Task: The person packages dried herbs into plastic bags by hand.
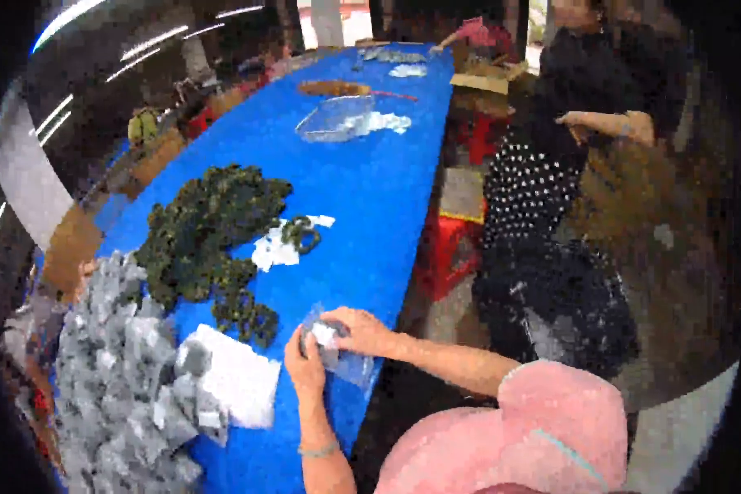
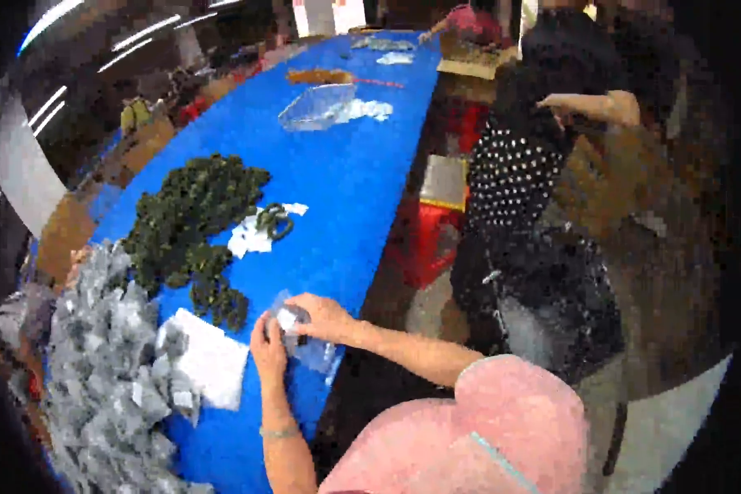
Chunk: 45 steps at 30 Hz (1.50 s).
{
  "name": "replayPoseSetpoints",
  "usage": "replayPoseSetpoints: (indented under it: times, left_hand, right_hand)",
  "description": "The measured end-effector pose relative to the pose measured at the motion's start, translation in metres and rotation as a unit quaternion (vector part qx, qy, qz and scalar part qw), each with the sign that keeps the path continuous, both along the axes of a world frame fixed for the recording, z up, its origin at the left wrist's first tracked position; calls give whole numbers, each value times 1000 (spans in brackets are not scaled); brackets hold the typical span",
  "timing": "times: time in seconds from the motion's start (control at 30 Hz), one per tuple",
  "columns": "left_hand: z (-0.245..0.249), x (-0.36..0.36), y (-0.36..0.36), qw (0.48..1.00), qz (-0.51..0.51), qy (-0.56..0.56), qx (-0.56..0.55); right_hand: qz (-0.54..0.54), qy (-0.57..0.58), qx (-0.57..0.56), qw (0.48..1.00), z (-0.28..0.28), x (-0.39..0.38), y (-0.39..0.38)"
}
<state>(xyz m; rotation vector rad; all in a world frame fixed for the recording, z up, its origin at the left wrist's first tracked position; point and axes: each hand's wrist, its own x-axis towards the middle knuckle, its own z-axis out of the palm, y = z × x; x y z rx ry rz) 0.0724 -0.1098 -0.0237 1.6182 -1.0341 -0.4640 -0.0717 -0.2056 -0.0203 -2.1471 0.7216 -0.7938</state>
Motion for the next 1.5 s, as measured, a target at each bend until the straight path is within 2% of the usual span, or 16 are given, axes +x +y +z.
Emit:
replayPoseSetpoints:
  times: [0.2,0.23,0.3,0.5,0.57,0.63,0.83,0.9,0.97,1.17,1.23,1.3,1.33,1.4,1.47,1.5]
  left_hand:
    - [-13,3,4,999,-6,-27,-47]
    - [-9,0,3,998,18,-27,-59]
    - [-14,5,0,989,34,-103,-98]
    - [-13,2,3,995,59,-64,-45]
    - [-9,1,3,996,66,-50,-41]
    - [-6,0,3,997,62,-24,-26]
    - [-1,-4,3,998,31,-42,-24]
    - [5,-10,5,966,136,-217,-28]
    - [14,-11,6,890,235,-389,-35]
    - [38,-53,39,879,233,-395,129]
    - [51,-49,45,921,158,-251,254]
    - [58,-44,50,922,78,-96,366]
    - [56,-44,52,922,78,-97,367]
    - [45,-47,59,958,68,35,277]
    - [34,-49,64,968,53,167,182]
    - [31,-48,66,967,49,166,185]
  right_hand:
    - [-26,53,-23,998,6,1,16]
    - [-19,27,-15,999,8,0,17]
    - [6,-22,29,999,2,-2,10]
    - [27,-3,141,990,12,-5,15]
    - [-6,-21,105,994,13,-4,15]
    - [-36,-8,-52,998,9,-6,14]
    - [-28,13,-16,999,1,3,3]
    - [-45,16,7,999,8,8,6]
    - [-61,14,26,998,15,14,7]
    - [-65,118,56,989,17,-18,0]
    - [-59,120,53,990,19,-25,-2]
    - [-52,121,48,990,22,-28,-4]
    - [-52,120,48,990,25,-29,-2]
    - [-8,49,-30,998,33,-37,8]
    - [33,-21,-109,993,37,-46,18]
    - [29,-20,-107,994,35,-47,23]
